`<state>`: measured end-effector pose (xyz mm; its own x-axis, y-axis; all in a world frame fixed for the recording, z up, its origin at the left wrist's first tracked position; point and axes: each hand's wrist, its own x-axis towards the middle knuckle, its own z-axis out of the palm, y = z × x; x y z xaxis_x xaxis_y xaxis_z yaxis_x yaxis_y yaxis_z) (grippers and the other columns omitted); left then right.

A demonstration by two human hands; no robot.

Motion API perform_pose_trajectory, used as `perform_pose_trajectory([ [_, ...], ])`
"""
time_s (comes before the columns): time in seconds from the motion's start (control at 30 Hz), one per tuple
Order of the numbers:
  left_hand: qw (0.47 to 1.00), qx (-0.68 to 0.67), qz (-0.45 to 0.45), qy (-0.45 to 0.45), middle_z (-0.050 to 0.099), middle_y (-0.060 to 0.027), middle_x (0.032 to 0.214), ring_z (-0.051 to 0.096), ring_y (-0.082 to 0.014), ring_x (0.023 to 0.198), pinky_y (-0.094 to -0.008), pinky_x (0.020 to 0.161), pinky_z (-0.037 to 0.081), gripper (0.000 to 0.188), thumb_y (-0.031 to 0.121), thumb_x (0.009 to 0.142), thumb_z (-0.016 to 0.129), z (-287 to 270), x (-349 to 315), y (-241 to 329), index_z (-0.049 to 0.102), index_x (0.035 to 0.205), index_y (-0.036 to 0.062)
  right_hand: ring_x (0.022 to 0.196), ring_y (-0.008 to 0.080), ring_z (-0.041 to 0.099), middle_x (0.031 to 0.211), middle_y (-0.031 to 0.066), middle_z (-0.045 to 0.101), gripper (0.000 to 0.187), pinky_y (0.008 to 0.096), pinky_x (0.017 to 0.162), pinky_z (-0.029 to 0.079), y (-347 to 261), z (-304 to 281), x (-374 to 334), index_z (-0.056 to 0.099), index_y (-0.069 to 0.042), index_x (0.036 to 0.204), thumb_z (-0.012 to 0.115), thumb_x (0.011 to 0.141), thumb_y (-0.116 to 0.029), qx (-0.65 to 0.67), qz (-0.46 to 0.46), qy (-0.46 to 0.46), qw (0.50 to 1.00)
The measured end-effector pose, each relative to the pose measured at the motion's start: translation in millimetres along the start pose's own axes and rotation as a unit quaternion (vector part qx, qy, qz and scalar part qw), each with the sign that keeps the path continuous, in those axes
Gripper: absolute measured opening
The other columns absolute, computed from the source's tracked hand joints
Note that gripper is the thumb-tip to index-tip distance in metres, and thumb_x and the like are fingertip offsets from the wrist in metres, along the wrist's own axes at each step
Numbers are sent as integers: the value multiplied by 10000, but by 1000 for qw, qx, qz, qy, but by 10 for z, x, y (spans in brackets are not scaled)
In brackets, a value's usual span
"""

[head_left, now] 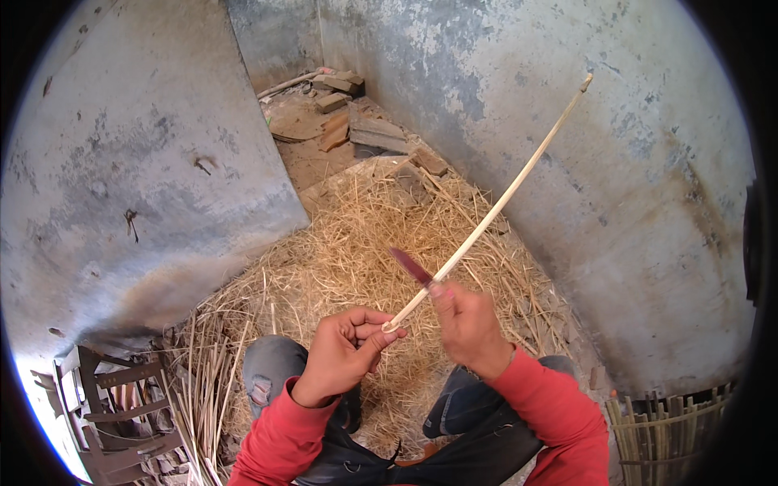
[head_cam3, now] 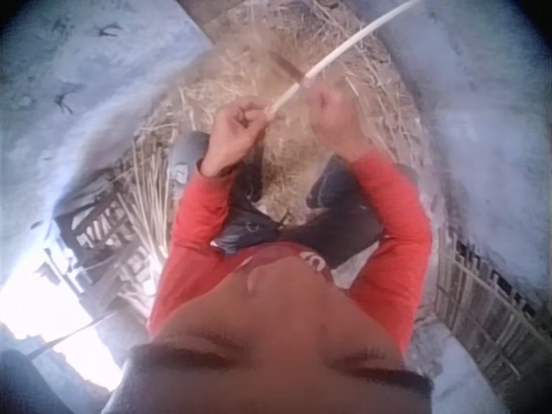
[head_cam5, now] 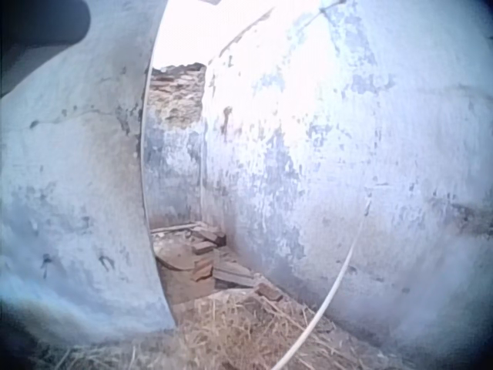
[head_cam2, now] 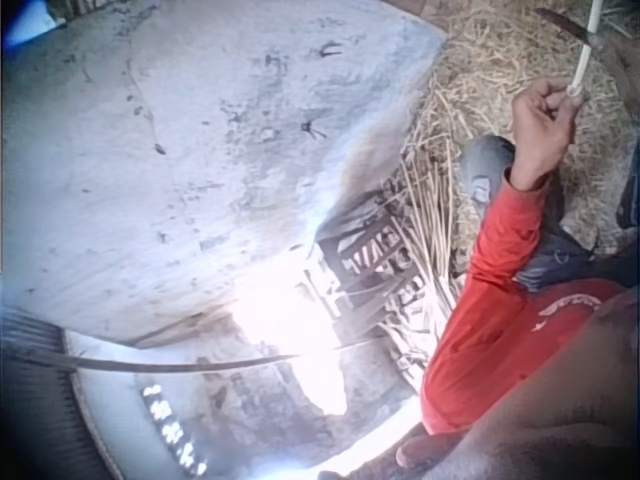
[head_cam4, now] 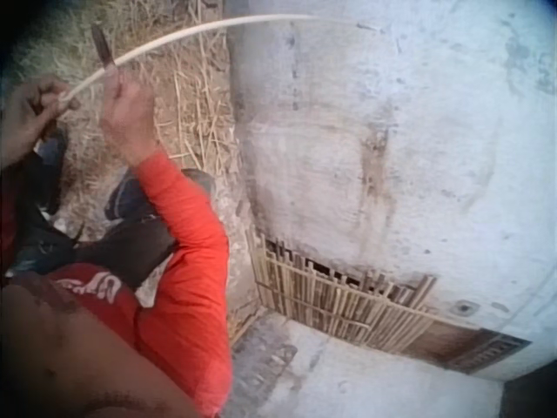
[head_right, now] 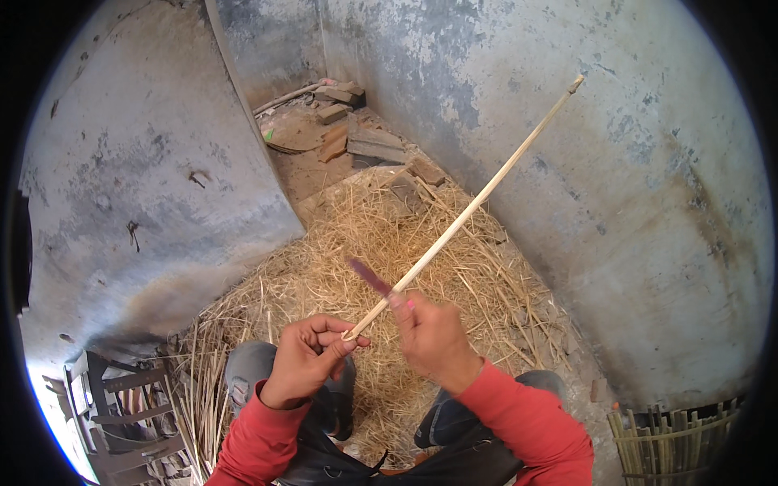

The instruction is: The person peels and whittles a thin wooden stick using a small knife.

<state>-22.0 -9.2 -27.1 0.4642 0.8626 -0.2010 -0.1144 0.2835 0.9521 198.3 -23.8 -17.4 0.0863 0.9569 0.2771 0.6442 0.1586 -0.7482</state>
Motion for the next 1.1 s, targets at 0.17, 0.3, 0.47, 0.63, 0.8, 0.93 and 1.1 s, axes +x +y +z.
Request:
perform_pose_trajectory([
  [0.17, 1000, -6, 0, 3, 787, -107, 938, 564, -29, 559, -201, 498, 445, 207, 11, 1005, 678, -5, 26, -6, 637, 1190, -71, 482, 385, 598, 542, 203, 531, 398, 463, 465, 429, -106, 172, -148, 635, -9, 844, 551, 1090, -310, 25, -6, -84, 996],
  [0.3, 1000, 20, 3, 1, 731, -72, 788, 583, -61, 545, -216, 494, 460, 162, -9, 980, 704, -39, 25, -40, 631, 1116, -57, 468, 338, 592, 542, 195, 547, 420, 449, 472, 428, -132, 255, -210, 659, 7, 858, 544, 1094, -322, 94, 18, -122, 988],
  [0.47, 1000, 24, -9, -8, 738, -89, 823, 648, -92, 616, -229, 533, 505, 178, -50, 959, 708, -30, 23, -20, 631, 1120, -62, 485, 163, 521, 528, 109, 510, 429, 376, 492, 404, -28, 180, -144, 693, 13, 870, 563, 1089, -331, 207, 77, -202, 954],
  [0.63, 999, 21, 28, -1, 764, -116, 1027, 706, -120, 797, -250, 653, 577, 258, -105, 949, 678, 36, 20, -49, 642, 1203, -85, 551, 73, 473, 567, 17, 506, 346, 328, 501, 374, 37, 46, -85, 757, 12, 989, 651, 1038, -314, 235, 102, -131, 958],
  [0.8, 989, 127, 68, 37, 775, -114, 1011, 722, -110, 795, -250, 679, 595, 227, -71, 964, 674, 60, 45, -178, 667, 1190, -93, 547, 98, 525, 582, 63, 567, 265, 339, 513, 418, -100, 66, -70, 766, -3, 979, 720, 983, -264, 185, 78, -128, 971],
  [0.93, 977, 182, 94, 65, 779, -106, 979, 739, -120, 821, -261, 654, 599, 181, -60, 958, 686, 97, 46, -206, 690, 1136, -94, 537, 238, 632, 625, 165, 633, 166, 379, 534, 476, -42, 192, -141, 734, -3, 905, 732, 927, -168, 176, 67, -127, 974],
  [1.1, 984, 165, 51, 39, 778, -116, 941, 731, -116, 760, -260, 637, 602, 189, -60, 949, 689, 23, 61, -252, 691, 1136, -85, 561, 305, 653, 628, 181, 609, 147, 392, 526, 483, -37, 131, -124, 671, -10, 815, 715, 867, -141, 75, -24, -148, 986],
])
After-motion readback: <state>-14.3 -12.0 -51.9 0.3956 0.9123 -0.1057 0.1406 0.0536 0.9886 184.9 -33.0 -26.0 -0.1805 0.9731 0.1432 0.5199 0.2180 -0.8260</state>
